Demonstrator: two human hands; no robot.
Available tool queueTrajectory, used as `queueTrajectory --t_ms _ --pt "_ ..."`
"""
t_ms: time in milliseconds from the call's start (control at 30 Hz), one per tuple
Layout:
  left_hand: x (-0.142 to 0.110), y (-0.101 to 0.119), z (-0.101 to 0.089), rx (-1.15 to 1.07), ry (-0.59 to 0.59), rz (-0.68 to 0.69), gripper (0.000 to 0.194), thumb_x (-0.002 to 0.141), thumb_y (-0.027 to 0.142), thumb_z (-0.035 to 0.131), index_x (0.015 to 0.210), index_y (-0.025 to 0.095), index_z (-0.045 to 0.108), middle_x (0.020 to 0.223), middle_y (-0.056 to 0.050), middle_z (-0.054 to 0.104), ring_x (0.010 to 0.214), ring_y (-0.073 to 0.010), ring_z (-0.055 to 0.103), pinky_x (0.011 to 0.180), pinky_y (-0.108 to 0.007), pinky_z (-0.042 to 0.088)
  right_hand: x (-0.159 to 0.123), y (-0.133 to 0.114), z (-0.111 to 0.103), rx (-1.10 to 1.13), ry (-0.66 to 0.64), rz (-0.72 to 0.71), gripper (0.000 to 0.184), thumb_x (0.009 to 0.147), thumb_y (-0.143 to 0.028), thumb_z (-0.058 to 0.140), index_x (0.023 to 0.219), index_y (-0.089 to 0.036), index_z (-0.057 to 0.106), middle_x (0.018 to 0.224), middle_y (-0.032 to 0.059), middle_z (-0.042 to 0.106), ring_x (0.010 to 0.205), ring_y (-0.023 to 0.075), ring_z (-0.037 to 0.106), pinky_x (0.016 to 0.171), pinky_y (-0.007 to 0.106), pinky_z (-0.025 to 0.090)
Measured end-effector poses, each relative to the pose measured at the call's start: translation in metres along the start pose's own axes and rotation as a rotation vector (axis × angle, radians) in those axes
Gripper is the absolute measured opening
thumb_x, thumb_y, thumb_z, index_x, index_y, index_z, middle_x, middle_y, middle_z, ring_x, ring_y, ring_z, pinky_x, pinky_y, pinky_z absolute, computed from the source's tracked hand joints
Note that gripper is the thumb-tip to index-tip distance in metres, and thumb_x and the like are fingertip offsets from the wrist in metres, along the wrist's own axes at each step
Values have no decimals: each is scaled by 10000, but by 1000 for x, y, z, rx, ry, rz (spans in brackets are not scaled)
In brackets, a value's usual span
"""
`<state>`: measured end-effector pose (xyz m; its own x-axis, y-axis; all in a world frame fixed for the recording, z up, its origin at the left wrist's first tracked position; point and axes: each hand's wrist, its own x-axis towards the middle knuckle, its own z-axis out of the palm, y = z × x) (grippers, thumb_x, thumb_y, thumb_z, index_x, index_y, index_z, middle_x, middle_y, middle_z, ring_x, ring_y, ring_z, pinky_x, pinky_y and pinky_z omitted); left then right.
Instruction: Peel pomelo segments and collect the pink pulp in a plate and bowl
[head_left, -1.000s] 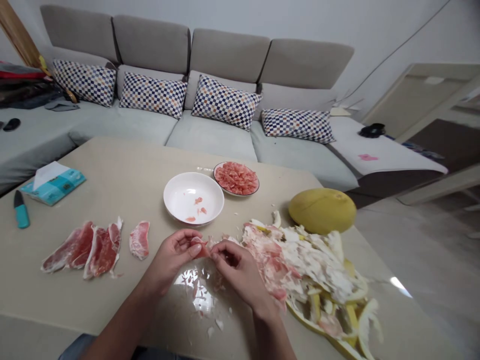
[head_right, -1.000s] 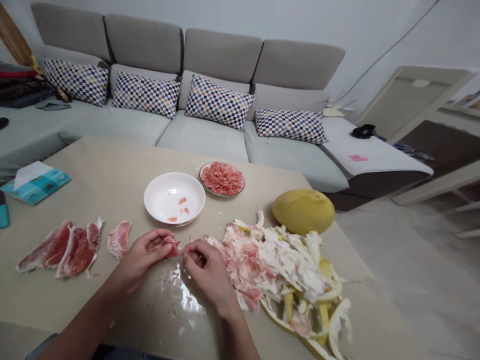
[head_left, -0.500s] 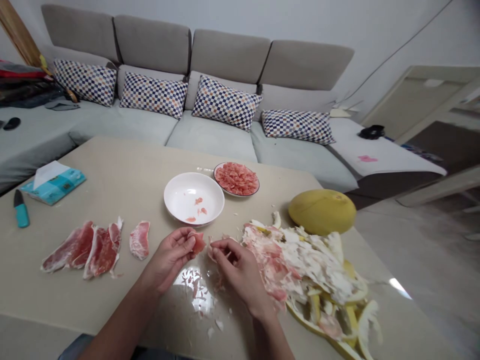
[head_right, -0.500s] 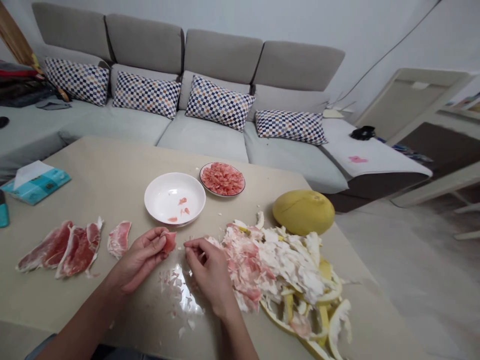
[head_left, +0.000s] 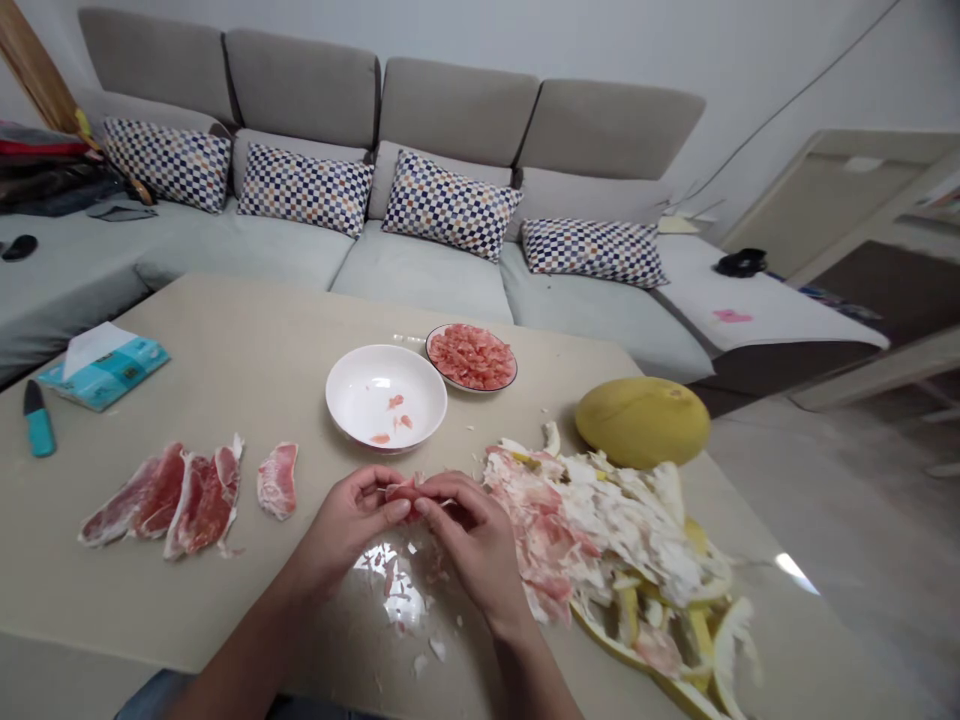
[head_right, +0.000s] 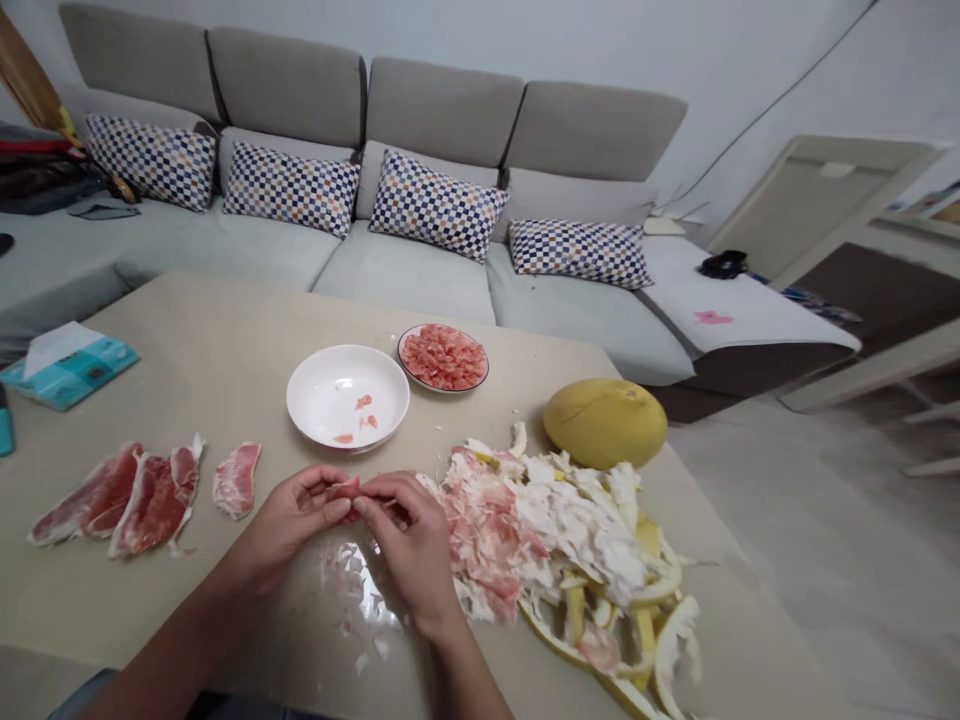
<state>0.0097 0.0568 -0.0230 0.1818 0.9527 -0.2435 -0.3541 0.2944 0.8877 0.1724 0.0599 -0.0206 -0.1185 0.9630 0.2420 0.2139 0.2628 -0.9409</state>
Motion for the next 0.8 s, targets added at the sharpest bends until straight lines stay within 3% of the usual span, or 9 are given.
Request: queueTrajectory --t_ms 333,567,800 --pt "-2 1 -1 -71 -17 -25 281 726 292 777 947 182 642 924 -40 674 918 -177 626 883 -306 459 3 14 2 202 49 98 122 803 -318 710 796 -199 733 835 60 687 825 199 634 759 324 501" --pt "3 -3 -1 69 -11 67 270 700 243 786 889 188 600 875 -11 647 899 -167 609 817 -271 457 4 6 2 188 -42 159 151 808 -338 703 870 -203 732 904 64 683 792 187 640 710 302 518" --pt "2 1 -1 59 16 35 277 695 251 790 894 172 613 895 -27 676 918 -169 621 845 -278 466 3 6 0 125 -47 100 150 834 -341 688 855 -203 743 891 76 678 818 197 630 689 294 517"
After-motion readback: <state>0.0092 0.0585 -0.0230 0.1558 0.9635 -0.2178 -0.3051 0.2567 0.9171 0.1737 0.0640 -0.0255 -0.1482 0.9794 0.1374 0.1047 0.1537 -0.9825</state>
